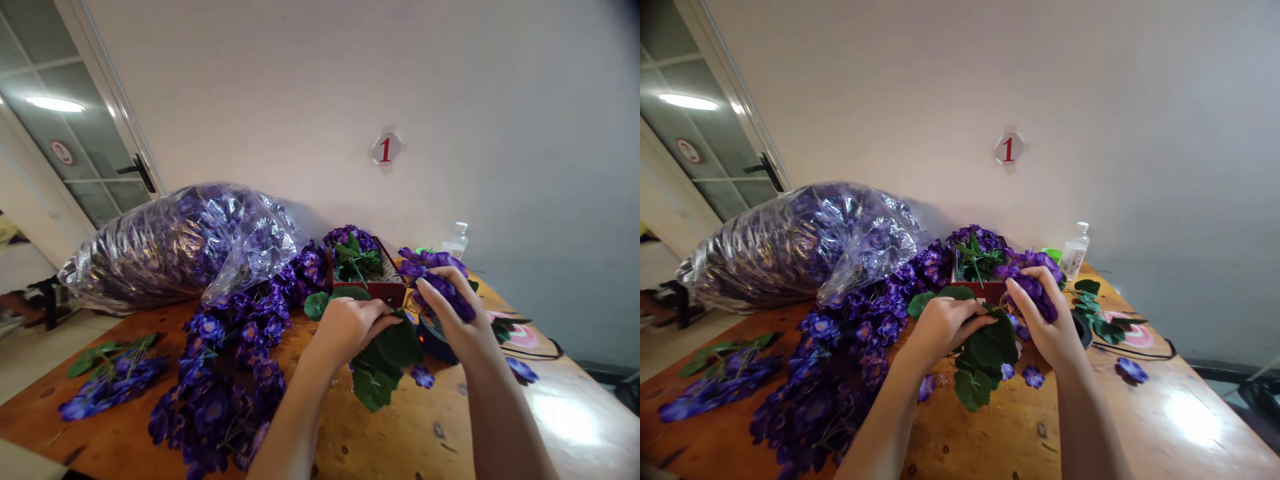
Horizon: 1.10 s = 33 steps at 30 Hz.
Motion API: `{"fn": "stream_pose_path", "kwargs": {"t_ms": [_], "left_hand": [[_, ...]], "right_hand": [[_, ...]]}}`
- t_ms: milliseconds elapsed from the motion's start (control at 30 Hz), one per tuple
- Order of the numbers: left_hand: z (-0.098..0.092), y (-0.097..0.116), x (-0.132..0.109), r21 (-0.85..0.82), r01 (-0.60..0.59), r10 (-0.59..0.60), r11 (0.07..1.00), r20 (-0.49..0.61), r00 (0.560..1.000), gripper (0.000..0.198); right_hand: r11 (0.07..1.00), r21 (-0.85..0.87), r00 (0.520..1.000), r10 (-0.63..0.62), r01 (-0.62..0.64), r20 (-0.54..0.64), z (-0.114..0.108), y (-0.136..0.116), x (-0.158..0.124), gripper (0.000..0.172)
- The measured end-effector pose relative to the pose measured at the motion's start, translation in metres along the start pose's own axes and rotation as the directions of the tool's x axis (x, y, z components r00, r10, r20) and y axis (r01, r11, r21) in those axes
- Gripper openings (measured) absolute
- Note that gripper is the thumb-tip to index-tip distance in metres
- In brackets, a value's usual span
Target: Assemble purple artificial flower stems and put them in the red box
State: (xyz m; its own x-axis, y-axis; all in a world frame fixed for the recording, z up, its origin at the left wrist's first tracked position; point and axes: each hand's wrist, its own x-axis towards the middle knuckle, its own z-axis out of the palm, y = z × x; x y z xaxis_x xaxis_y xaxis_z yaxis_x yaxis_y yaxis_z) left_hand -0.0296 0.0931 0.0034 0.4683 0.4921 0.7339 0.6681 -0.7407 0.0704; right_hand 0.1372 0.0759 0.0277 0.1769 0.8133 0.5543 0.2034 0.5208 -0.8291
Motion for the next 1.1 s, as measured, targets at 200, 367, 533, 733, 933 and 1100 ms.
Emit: {"fn": "stream_pose_path", "kwargs": {"t_ms": [200, 367, 533, 733, 933, 1100], "left_hand": [[-0.001, -0.002, 0.000, -0.001, 0.022, -0.022, 1.000, 0.067, 0.998, 0.028], [-0.001, -0.003, -0.001, 0.040, 0.016, -0.019, 0.999, 0.093, 0.995, 0.030], [0.001, -0.006, -0.003, 0.091, -0.001, -0.006, 0.996, 0.073, 0.997, 0.031], [0.005, -0.006, -0.003, 0.086, -0.010, 0.007, 0.996, 0.030, 1.000, 0.031], [0.003, -0.011, -0.002, 0.002, 0.138, -0.138, 0.990, 0.002, 0.990, 0.028], [-0.001, -0.025, -0.003, -0.337, 0.299, -0.384, 0.893, -0.219, 0.897, 0.024]], "right_hand": [[0.974, -0.147, 0.961, -0.131, 0.170, 0.242, -0.015, 0.012, 0.003, 0.035], [0.927, -0.247, 0.920, -0.187, 0.281, 0.344, -0.024, 0.024, 0.007, 0.040], [0.911, -0.229, 0.903, -0.252, 0.343, 0.348, -0.017, 0.024, 0.006, 0.035], [0.926, -0.187, 0.901, -0.248, 0.329, 0.356, -0.014, 0.024, 0.007, 0.034], [0.954, -0.154, 0.925, -0.196, 0.256, 0.325, -0.019, 0.007, 0.003, 0.052], [0.960, -0.218, 0.977, -0.144, 0.176, 0.155, -0.047, 0.005, 0.005, 0.033]]}}
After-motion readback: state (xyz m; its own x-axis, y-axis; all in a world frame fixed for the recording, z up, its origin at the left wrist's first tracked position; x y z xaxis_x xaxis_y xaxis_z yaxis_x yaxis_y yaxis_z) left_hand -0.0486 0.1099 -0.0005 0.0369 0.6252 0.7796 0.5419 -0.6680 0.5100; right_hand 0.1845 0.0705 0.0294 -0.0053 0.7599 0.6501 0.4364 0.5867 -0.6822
